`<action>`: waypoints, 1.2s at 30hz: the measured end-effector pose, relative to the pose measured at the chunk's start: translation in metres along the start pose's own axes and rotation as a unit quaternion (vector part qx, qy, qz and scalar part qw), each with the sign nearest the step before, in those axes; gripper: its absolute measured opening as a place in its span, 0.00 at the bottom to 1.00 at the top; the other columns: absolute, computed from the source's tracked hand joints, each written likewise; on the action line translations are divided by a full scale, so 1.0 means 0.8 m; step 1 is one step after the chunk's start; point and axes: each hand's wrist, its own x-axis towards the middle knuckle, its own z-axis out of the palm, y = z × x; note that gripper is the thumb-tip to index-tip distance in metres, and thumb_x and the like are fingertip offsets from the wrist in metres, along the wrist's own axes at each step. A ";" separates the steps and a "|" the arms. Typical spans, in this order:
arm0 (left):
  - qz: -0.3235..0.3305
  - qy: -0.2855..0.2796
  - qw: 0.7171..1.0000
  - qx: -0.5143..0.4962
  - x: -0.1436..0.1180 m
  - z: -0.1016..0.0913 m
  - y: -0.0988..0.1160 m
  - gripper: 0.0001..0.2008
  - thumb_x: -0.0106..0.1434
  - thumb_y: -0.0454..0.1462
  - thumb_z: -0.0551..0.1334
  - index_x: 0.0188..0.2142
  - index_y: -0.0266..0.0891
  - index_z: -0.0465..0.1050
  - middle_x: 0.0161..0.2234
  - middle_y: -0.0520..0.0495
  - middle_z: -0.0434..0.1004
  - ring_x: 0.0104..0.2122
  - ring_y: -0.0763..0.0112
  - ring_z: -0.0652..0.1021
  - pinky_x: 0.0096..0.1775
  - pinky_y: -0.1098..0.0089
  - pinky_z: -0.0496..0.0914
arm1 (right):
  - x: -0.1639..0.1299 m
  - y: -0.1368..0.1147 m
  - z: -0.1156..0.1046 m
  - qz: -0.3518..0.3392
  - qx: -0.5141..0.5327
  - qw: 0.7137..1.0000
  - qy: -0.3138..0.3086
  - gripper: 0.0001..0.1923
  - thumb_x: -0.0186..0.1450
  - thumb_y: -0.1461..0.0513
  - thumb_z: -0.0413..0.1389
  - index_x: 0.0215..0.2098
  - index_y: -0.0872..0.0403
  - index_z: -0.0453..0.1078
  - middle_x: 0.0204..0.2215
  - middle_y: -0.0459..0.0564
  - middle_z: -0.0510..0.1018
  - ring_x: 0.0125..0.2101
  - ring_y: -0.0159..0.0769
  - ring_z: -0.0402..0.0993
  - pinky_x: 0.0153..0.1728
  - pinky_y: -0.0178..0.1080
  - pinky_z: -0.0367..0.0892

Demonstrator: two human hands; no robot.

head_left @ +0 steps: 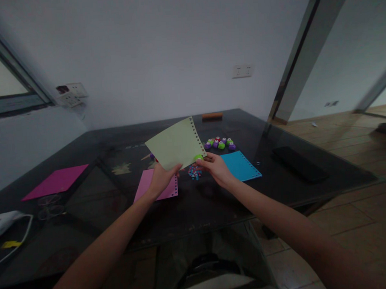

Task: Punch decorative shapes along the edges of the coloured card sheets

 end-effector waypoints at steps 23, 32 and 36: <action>0.002 -0.002 1.000 -0.007 0.001 0.001 -0.001 0.09 0.51 0.41 0.64 0.21 0.39 0.69 0.21 0.50 0.76 0.24 0.67 0.76 0.32 0.68 0.70 | 0.001 0.003 -0.002 -0.003 0.001 1.000 -0.002 0.15 0.50 0.62 0.67 0.36 0.55 0.74 0.34 0.50 0.80 0.32 0.36 0.77 0.36 0.40 0.71; 0.003 -0.006 1.000 -0.001 0.000 0.001 0.002 0.09 0.52 0.40 0.63 0.19 0.40 0.68 0.19 0.51 0.75 0.22 0.68 0.75 0.32 0.68 0.70 | 0.001 0.001 -0.001 0.003 0.001 1.000 0.004 0.16 0.49 0.62 0.67 0.36 0.55 0.74 0.34 0.50 0.80 0.31 0.35 0.77 0.35 0.38 0.71; 0.004 -0.005 1.000 0.004 0.001 0.001 0.002 0.09 0.51 0.39 0.64 0.19 0.40 0.68 0.19 0.51 0.75 0.23 0.68 0.75 0.32 0.68 0.70 | 0.001 0.001 -0.001 -0.001 0.000 1.000 0.004 0.15 0.49 0.62 0.67 0.35 0.54 0.74 0.33 0.49 0.80 0.31 0.35 0.77 0.34 0.39 0.71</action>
